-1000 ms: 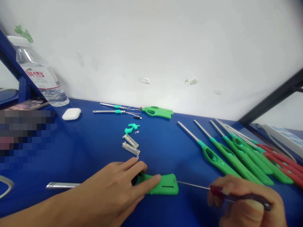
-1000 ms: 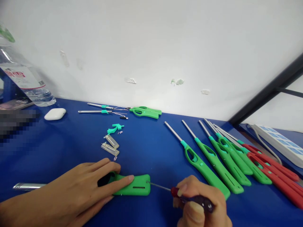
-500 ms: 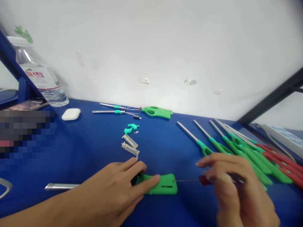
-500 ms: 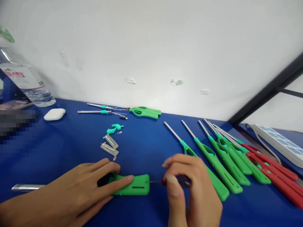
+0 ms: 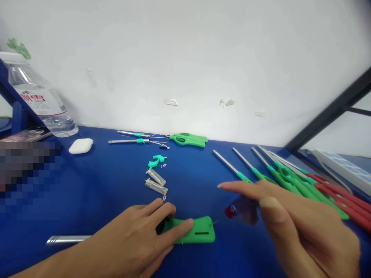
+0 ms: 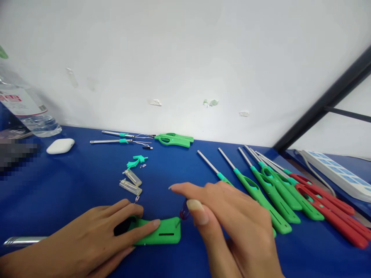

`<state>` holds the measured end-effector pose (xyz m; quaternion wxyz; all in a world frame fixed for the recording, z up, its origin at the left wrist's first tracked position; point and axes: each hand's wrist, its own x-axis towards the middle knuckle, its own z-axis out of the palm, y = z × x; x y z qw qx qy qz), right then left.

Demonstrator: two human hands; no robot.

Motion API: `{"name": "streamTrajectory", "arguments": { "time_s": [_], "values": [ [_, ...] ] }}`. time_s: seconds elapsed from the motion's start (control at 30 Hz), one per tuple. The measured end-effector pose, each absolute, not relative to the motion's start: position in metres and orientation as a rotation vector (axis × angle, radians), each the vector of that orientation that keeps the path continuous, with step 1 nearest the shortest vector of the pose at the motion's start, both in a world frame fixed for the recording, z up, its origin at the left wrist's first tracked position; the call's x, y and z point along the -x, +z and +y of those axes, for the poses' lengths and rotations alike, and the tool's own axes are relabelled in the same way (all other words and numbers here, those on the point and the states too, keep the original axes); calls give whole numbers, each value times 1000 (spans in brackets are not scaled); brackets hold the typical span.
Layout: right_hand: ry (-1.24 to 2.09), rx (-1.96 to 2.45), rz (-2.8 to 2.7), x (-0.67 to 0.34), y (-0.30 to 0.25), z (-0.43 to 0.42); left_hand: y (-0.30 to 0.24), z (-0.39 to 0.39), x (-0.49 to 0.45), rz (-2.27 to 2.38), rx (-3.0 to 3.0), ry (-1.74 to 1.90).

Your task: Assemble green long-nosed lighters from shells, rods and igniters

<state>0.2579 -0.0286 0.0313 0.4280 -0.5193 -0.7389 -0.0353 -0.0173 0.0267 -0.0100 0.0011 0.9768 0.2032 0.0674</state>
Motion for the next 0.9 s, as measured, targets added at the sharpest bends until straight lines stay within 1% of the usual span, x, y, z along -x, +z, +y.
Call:
{"name": "streamTrajectory", "arguments": {
  "time_s": [0.17, 0.3, 0.43, 0.5, 0.63, 0.7, 0.8, 0.9],
  "values": [
    [305, 1245, -1708, -255, 36, -23, -10, 26, 17, 628, -3072, 211],
    [547, 1253, -1513, -247, 41, -18, -10, 26, 17, 638, -3079, 233],
    [983, 1299, -1420, -250, 43, -21, -11, 27, 17, 623, -3069, 206],
    [1134, 1267, -1421, -256, 43, -22, -10, 27, 17, 625, -3059, 191],
    [1238, 1242, -1415, -263, 44, -22, -10, 27, 17, 634, -3061, 178],
    [1183, 1292, -1363, -259, 45, -21, -10, 26, 18, 640, -3067, 178],
    [1009, 1356, -1297, -252, 47, -22, -10, 26, 18, 643, -3073, 191],
    [1042, 1359, -1291, -254, 46, -22, -11, 26, 18, 652, -3084, 246]
  ]
}}
